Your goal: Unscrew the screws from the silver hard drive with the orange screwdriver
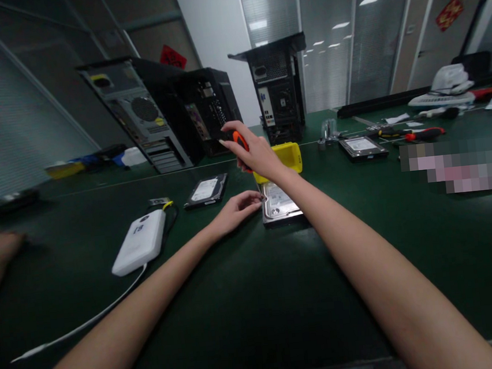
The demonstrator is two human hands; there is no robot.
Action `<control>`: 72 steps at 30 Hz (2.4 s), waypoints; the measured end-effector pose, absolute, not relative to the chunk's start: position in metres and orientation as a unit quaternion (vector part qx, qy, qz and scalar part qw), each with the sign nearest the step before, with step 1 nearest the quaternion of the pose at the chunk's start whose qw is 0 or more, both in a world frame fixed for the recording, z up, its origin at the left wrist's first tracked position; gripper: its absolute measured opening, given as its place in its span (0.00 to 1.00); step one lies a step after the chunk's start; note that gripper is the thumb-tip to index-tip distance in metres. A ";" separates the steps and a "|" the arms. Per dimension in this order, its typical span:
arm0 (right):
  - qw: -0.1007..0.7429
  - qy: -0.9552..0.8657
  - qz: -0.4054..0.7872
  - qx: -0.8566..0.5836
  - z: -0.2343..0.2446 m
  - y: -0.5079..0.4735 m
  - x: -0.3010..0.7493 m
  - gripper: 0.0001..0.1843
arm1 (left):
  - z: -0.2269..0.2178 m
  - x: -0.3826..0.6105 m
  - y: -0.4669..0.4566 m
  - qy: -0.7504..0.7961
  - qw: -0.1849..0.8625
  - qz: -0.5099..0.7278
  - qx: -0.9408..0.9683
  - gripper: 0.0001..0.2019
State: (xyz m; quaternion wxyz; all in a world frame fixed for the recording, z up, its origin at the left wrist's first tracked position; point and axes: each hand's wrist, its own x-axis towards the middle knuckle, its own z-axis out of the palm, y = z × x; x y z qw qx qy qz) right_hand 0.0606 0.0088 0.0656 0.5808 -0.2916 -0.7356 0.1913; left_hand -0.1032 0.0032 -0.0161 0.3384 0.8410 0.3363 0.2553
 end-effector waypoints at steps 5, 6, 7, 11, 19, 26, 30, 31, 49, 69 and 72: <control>0.570 -0.742 0.218 -0.277 0.065 0.013 0.059 0.16 | -0.015 -0.103 0.003 0.335 0.342 0.255 0.840 0.16; 0.569 -0.743 0.222 -0.274 0.065 0.013 0.058 0.17 | -0.015 -0.103 0.003 0.335 0.342 0.255 0.840 0.16; 0.568 -0.743 0.227 -0.272 0.065 0.013 0.058 0.17 | -0.015 -0.103 0.003 0.335 0.341 0.255 0.840 0.16; 0.564 -0.739 0.255 -0.267 0.067 0.014 0.059 0.18 | -0.017 -0.103 0.004 0.338 0.338 0.257 0.840 0.16; 0.566 -0.738 0.268 -0.250 0.066 0.019 0.063 0.18 | -0.018 -0.103 0.005 0.339 0.339 0.256 0.840 0.16; 0.563 -0.742 0.259 -0.258 0.068 0.018 0.063 0.19 | -0.018 -0.104 0.005 0.340 0.340 0.255 0.839 0.16; 0.563 -0.741 0.257 -0.259 0.069 0.016 0.062 0.20 | -0.016 -0.103 0.003 0.344 0.343 0.253 0.837 0.16; 0.565 -0.742 0.255 -0.258 0.069 0.015 0.062 0.20 | -0.015 -0.103 0.002 0.346 0.343 0.251 0.836 0.16; 0.571 -0.730 0.255 -0.278 0.070 0.012 0.059 0.22 | -0.014 -0.102 0.002 0.341 0.337 0.252 0.841 0.16; 0.575 -0.727 0.255 -0.276 0.070 0.012 0.059 0.21 | -0.013 -0.103 0.001 0.345 0.340 0.249 0.838 0.16; 0.575 -0.727 0.257 -0.276 0.072 0.011 0.059 0.21 | -0.012 -0.103 0.000 0.345 0.340 0.247 0.840 0.17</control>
